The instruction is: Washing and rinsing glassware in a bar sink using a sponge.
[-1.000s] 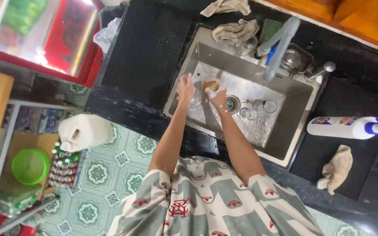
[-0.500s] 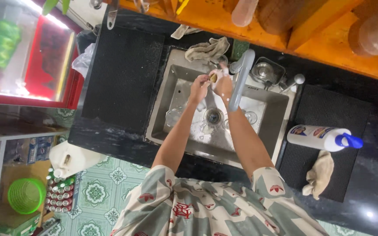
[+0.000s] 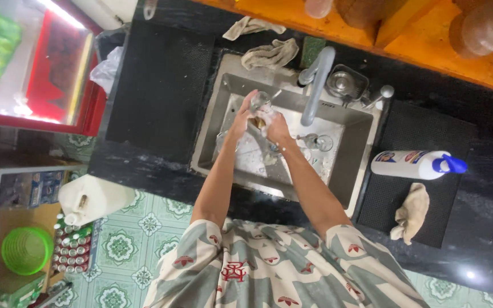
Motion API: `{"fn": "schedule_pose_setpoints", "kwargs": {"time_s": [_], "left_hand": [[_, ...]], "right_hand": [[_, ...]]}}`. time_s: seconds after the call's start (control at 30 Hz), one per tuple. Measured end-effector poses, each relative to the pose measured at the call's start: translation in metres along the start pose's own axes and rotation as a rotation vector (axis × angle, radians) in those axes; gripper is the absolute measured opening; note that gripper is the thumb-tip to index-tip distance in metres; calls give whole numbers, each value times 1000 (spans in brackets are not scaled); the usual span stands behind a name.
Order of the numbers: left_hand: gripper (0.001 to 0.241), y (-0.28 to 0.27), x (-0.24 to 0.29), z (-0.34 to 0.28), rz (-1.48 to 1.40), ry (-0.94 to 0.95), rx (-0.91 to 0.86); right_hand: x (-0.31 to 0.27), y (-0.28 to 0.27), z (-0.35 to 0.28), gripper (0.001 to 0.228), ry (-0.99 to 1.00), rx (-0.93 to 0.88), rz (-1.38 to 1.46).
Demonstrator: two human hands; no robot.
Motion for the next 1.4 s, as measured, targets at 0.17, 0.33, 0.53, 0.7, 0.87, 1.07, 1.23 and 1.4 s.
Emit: {"fn": "schedule_pose_setpoints", "kwargs": {"time_s": [0.17, 0.33, 0.53, 0.7, 0.87, 1.07, 1.23, 1.4], "left_hand": [[76, 20, 127, -47, -251, -366, 10], [77, -6, 109, -66, -330, -155, 44], [63, 8, 175, -81, 8, -74, 215], [40, 25, 246, -84, 394, 108, 345], [31, 38, 225, -85, 627, 156, 161], [31, 62, 234, -92, 591, 155, 91], [26, 29, 178, -91, -5, 98, 139], [47, 15, 180, -98, 26, -174, 386]], "right_hand": [[-81, -21, 11, 40, -113, -95, 200], [-161, -72, 22, 28, -205, 227, 437], [-109, -49, -9, 51, 247, 302, 968], [-103, -55, 3, 29, 391, 222, 1128], [-163, -135, 32, 43, -16, 129, 343], [-154, -133, 21, 17, -73, 58, 325], [-141, -150, 3, 17, 89, 375, 391], [-132, -147, -18, 22, 151, 596, 471]]}}
Point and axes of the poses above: each hand's wrist, its own z-axis towards the middle knuckle, its own y-axis out of the palm, x = y × z, the point moved 8 cm from there along z, towards the middle knuckle, and after that the axes turned 4 degrees about -y, right-handed, at the moved point
